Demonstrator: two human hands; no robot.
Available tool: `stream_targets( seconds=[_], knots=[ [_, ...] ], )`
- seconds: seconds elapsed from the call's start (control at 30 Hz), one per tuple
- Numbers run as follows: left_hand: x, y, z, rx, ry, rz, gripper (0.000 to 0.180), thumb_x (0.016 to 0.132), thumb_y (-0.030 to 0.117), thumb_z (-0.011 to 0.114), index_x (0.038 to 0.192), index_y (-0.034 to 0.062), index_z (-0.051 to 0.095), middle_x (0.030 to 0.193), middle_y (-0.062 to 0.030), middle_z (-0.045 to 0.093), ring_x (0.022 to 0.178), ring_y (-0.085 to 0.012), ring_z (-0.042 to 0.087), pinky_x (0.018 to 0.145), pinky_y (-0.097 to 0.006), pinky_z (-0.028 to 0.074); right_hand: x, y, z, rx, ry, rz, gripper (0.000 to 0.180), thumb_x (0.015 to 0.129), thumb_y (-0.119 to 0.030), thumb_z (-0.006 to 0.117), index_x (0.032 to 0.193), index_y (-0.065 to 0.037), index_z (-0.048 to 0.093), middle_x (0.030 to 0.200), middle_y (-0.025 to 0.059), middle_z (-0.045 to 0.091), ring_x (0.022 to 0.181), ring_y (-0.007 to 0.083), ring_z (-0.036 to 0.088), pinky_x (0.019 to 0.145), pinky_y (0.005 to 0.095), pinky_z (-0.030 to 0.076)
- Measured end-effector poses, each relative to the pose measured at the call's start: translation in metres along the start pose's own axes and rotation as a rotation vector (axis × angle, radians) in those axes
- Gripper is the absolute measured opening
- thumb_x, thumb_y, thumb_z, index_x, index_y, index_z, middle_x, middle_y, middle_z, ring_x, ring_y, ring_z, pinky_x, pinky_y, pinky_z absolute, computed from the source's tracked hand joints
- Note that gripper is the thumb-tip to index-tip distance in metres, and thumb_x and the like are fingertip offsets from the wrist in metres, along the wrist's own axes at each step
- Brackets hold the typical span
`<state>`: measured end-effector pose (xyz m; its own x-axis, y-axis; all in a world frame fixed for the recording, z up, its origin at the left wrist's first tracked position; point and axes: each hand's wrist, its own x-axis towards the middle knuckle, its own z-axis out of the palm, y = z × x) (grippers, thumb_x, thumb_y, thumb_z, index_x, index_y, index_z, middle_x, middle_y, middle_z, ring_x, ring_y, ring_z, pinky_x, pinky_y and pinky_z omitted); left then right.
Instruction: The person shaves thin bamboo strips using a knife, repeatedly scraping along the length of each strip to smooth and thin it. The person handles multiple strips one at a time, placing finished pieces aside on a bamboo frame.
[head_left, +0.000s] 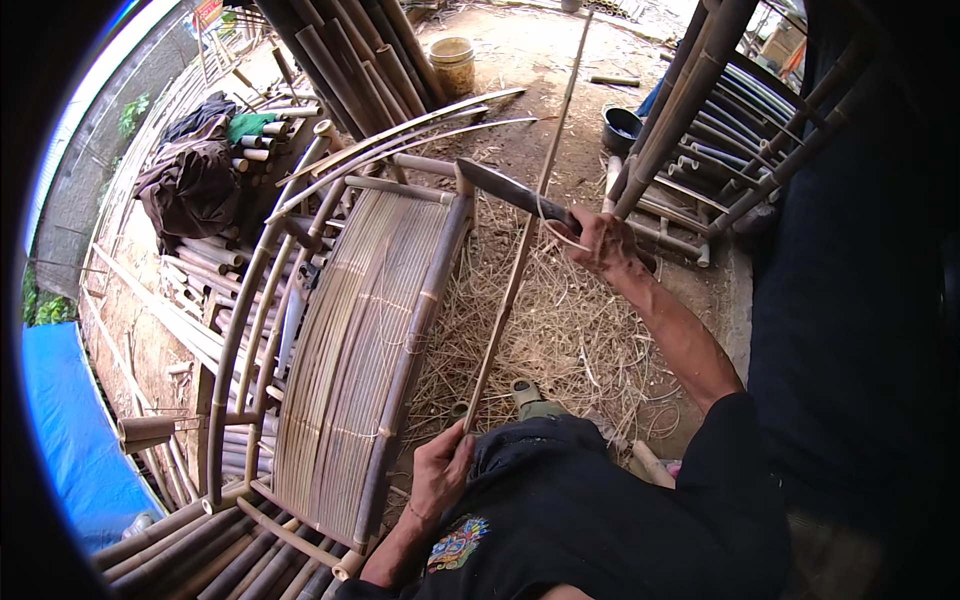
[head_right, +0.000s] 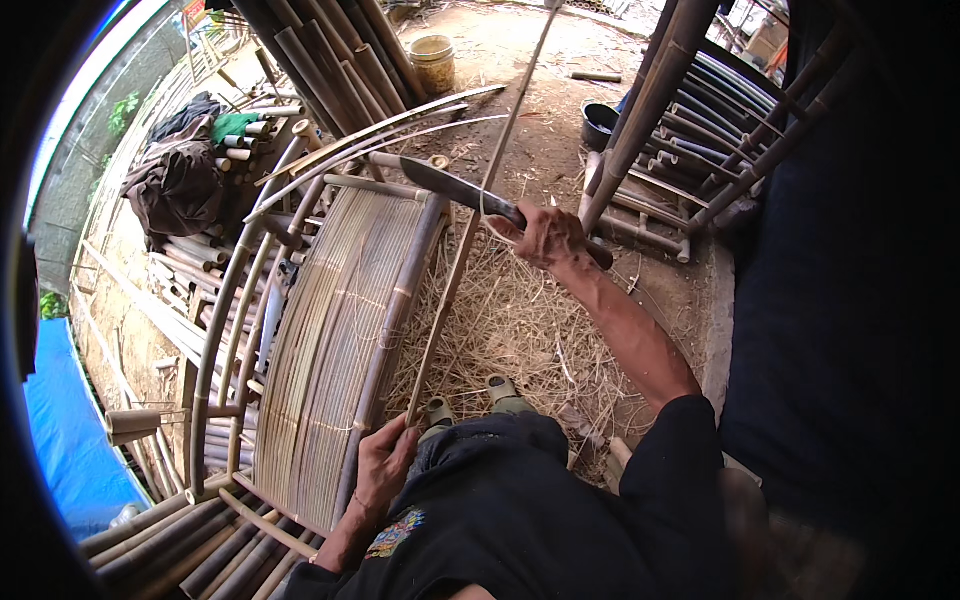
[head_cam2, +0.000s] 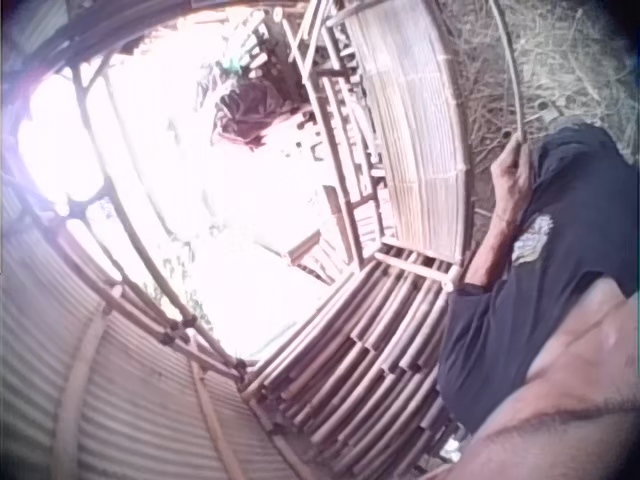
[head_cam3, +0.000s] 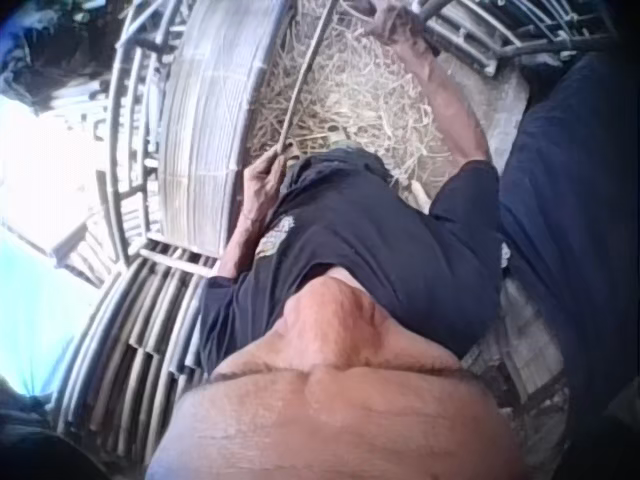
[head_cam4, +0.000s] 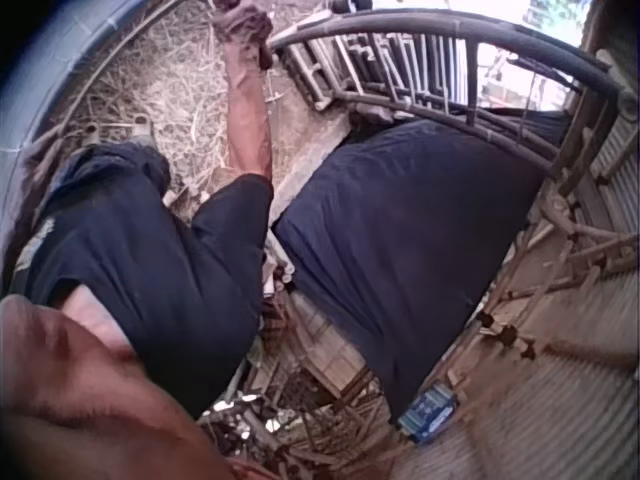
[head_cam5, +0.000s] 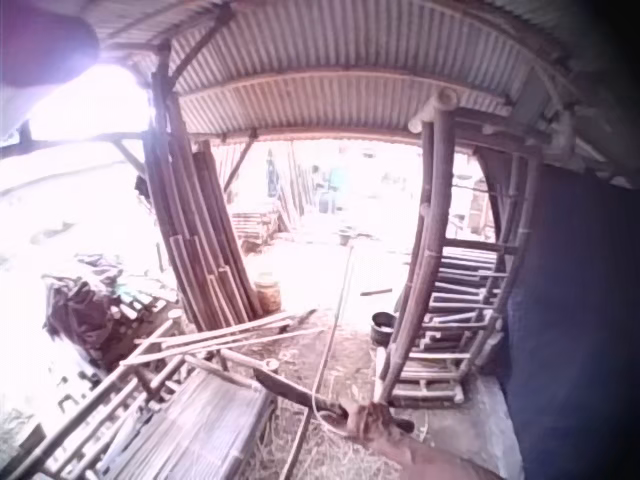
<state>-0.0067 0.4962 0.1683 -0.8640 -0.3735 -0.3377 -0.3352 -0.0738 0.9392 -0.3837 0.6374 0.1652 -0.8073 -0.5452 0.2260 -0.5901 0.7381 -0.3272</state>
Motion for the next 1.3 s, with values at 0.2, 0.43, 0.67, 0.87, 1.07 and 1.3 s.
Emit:
stream_targets(
  seconds=[0.2, 0.43, 0.67, 0.87, 1.07, 1.3],
  knots=[
    [-0.05, -0.015, -0.032, 0.064, -0.032, -0.06, 0.024, 0.094, 0.008, 0.056, 0.114, -0.0023, 0.064, 0.065, 0.0028, 0.05, 0.059, -0.0038, 0.044, 0.053, -0.021, 0.039, 0.016, 0.034, -0.009, -0.01, 0.138, -0.095, 0.069, 0.089, -0.073, 0.037, 0.079, -0.009, 0.062, 0.059, 0.0156, 0.063, 0.054, 0.0278, 0.065, 0.047, 0.0434, 0.05],
    [-0.087, -0.051, -0.068, 0.225, -0.012, 0.046, 0.019, 0.091, 0.01, 0.059, 0.103, -0.0009, 0.069, 0.064, -0.0025, 0.058, 0.063, -0.0042, 0.053, 0.056, -0.023, 0.045, 0.035, 0.074, -0.029, -0.073, 0.123, -0.006, 0.055, 0.091, -0.059, 0.052, 0.092, -0.005, 0.062, 0.067, 0.0161, 0.065, 0.061, 0.0365, 0.063, 0.055, 0.045, 0.05],
    [-0.081, -0.067, -0.079, 0.323, 0.068, 0.031, 0.016, 0.09, 0.012, 0.062, 0.099, 0.0011, 0.071, 0.058, -0.0035, 0.056, 0.056, -0.0053, 0.054, 0.053, -0.024, 0.044, 0.014, 0.014, -0.02, -0.037, 0.073, -0.56, 0.065, 0.091, -0.07, 0.037, 0.073, -0.011, 0.06, 0.056, 0.006, 0.059, 0.04, 0.0173, 0.051, 0.036, 0.0352, 0.045],
    [-0.084, -0.084, -0.079, 0.211, 0.044, -0.051, 0.017, 0.092, 0.015, 0.061, 0.094, 0.0009, 0.071, 0.056, -0.0009, 0.054, 0.054, -0.0039, 0.051, 0.051, -0.023, 0.043, 0.042, 0.07, -0.045, -0.121, 0.271, -0.025, 0.064, 0.091, -0.068, 0.04, 0.085, -0.009, 0.062, 0.053, 0.008, 0.057, 0.049, 0.0217, 0.06, 0.044, 0.034, 0.049],
    [-0.072, -0.073, -0.084, 0.343, 0.022, 0.033, 0.024, 0.094, 0.02, 0.058, 0.085, 0.0002, 0.068, 0.055, -0.0005, 0.053, 0.051, -0.0053, 0.05, 0.049, -0.024, 0.042, 0.039, 0.088, -0.045, -0.134, 0.211, -0.055, 0.067, 0.091, -0.07, 0.037, 0.087, -0.008, 0.063, 0.065, 0.0148, 0.065, 0.053, 0.027, 0.065, 0.046, 0.0407, 0.05],
    [-0.065, -0.076, -0.082, 0.224, -0.015, -0.084, 0.031, 0.097, 0.025, 0.052, 0.086, 0.0006, 0.068, 0.057, 0.0006, 0.053, 0.051, -0.0065, 0.05, 0.048, -0.024, 0.041, 0.027, 0.053, -0.071, 0.008, 0.145, 0.265, 0.069, 0.09, -0.071, 0.039, 0.083, -0.006, 0.062, 0.07, 0.0232, 0.065, 0.073, 0.0423, 0.068, 0.059, 0.048, 0.053]
  ],
)
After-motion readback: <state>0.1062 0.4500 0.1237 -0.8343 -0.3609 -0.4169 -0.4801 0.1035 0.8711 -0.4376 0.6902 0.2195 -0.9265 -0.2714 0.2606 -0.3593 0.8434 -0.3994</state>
